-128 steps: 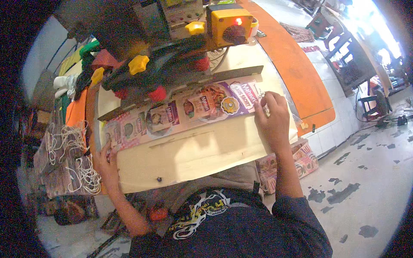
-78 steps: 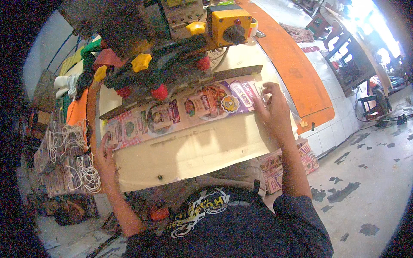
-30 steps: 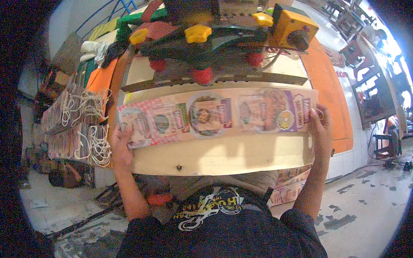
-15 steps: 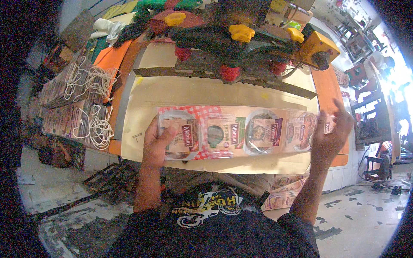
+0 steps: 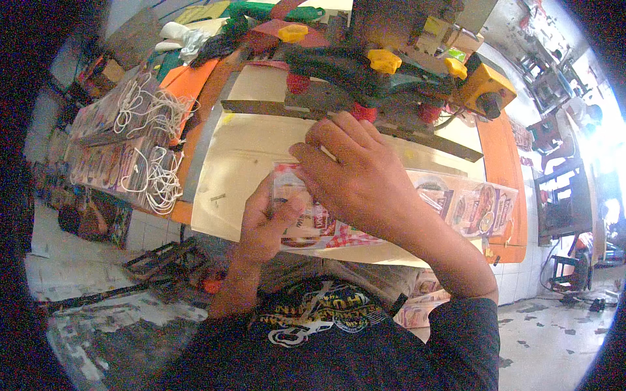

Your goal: The person places a long strip of printed packaging paper into an industrial press machine, aligns it, and pulls a lever to feed it through.

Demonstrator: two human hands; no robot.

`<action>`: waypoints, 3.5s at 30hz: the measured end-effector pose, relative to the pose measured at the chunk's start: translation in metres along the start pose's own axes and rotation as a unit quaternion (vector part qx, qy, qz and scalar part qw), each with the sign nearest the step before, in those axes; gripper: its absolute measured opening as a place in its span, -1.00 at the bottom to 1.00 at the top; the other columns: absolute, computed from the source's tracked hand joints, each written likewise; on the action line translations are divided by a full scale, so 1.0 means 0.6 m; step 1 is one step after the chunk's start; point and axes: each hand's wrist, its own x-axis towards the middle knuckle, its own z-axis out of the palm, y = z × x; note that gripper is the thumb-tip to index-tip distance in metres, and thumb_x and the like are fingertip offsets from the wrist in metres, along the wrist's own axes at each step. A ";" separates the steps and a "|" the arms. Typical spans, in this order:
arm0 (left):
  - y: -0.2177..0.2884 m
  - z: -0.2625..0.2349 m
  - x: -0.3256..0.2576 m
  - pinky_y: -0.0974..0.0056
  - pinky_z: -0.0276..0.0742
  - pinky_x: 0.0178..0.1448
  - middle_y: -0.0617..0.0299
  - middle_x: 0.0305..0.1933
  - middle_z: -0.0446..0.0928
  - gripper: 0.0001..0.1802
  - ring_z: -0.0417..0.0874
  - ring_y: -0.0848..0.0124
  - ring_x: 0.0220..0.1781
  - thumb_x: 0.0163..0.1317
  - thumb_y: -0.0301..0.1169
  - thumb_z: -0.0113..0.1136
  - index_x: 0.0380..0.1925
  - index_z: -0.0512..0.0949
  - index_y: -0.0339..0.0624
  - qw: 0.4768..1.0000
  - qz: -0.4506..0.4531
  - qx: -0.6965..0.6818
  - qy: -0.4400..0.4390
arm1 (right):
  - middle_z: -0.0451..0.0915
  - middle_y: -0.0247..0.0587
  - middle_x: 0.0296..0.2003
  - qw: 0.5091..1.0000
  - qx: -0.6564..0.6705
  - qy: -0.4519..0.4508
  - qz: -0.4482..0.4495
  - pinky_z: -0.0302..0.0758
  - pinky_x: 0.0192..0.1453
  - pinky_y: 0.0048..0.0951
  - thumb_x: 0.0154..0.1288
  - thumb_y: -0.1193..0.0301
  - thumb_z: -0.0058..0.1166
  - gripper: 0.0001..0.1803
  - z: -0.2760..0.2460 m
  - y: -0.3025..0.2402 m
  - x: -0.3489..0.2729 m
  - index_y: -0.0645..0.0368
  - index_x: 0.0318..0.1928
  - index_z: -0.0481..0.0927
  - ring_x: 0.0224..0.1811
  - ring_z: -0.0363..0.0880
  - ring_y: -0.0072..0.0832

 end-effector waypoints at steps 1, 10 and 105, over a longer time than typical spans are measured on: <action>-0.002 0.005 0.001 0.35 0.53 0.13 0.21 0.00 0.58 -0.53 0.56 0.54 0.01 0.49 -0.35 0.11 0.29 0.34 -0.37 1.000 0.007 0.004 0.004 | 0.49 -0.24 -0.25 1.000 0.000 0.002 -0.015 0.49 -0.17 -0.27 0.00 0.41 0.25 -0.72 0.004 0.003 0.005 0.17 -0.20 0.62 -0.17 0.50 -0.26; -0.002 0.016 0.001 0.38 0.51 0.03 0.24 -0.08 0.60 -0.51 0.56 0.58 -0.06 0.49 -0.31 0.12 0.28 0.35 -0.37 0.999 0.013 0.039 -0.002 | 0.44 -0.27 -0.32 0.993 -0.065 0.016 -0.097 0.44 -0.20 -0.33 -0.09 0.33 0.13 -0.80 0.003 0.005 0.026 0.13 -0.41 0.50 -0.20 0.48 -0.32; 0.082 0.259 0.267 0.49 0.47 -0.20 0.45 -0.32 0.56 -0.78 0.55 0.68 -0.29 0.35 -0.28 0.34 -0.28 0.50 -0.12 0.850 -0.217 0.130 -0.462 | 0.69 -0.20 -0.21 0.752 0.466 0.186 0.428 0.60 -0.20 -0.52 0.49 0.26 0.11 -0.57 -0.068 0.010 -0.346 0.34 0.17 0.53 -0.24 0.64 -0.58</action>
